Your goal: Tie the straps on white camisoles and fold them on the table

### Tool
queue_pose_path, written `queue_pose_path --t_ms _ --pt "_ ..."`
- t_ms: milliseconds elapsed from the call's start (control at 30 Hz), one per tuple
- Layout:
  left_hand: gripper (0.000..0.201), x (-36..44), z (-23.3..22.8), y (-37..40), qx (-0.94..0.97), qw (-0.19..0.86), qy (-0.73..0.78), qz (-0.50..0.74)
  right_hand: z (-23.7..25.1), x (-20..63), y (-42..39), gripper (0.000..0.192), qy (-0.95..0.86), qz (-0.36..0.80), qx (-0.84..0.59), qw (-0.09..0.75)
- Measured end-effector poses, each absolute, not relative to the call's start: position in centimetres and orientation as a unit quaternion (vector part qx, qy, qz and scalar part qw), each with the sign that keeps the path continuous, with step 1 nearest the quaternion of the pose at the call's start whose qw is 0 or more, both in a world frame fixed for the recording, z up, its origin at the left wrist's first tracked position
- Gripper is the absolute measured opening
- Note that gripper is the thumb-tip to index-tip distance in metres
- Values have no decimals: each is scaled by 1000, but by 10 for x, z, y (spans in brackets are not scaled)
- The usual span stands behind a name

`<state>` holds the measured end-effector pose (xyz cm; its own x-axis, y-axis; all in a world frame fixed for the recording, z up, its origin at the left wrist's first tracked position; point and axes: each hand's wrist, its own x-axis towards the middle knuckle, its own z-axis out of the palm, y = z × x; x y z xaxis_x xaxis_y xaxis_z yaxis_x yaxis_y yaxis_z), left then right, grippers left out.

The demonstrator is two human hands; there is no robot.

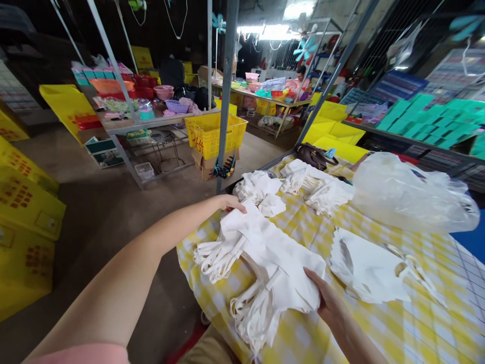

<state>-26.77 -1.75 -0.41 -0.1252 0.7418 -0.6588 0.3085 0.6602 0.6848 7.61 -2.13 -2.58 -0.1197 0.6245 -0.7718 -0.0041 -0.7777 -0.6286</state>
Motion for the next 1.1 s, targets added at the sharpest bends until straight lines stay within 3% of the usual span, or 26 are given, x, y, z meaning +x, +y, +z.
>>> queue_pose_path --t_ms 333,767,1100 --pt "34 -272 -8 -25 330 609 689 211 -24 79 -27 42 -205 720 -609 261" --pt "29 -259 -11 -45 330 552 716 270 -21 69 -33 34 -187 743 -595 242" --pt "46 -241 29 -81 376 498 642 445 12 71 -42 58 -326 688 -561 325"
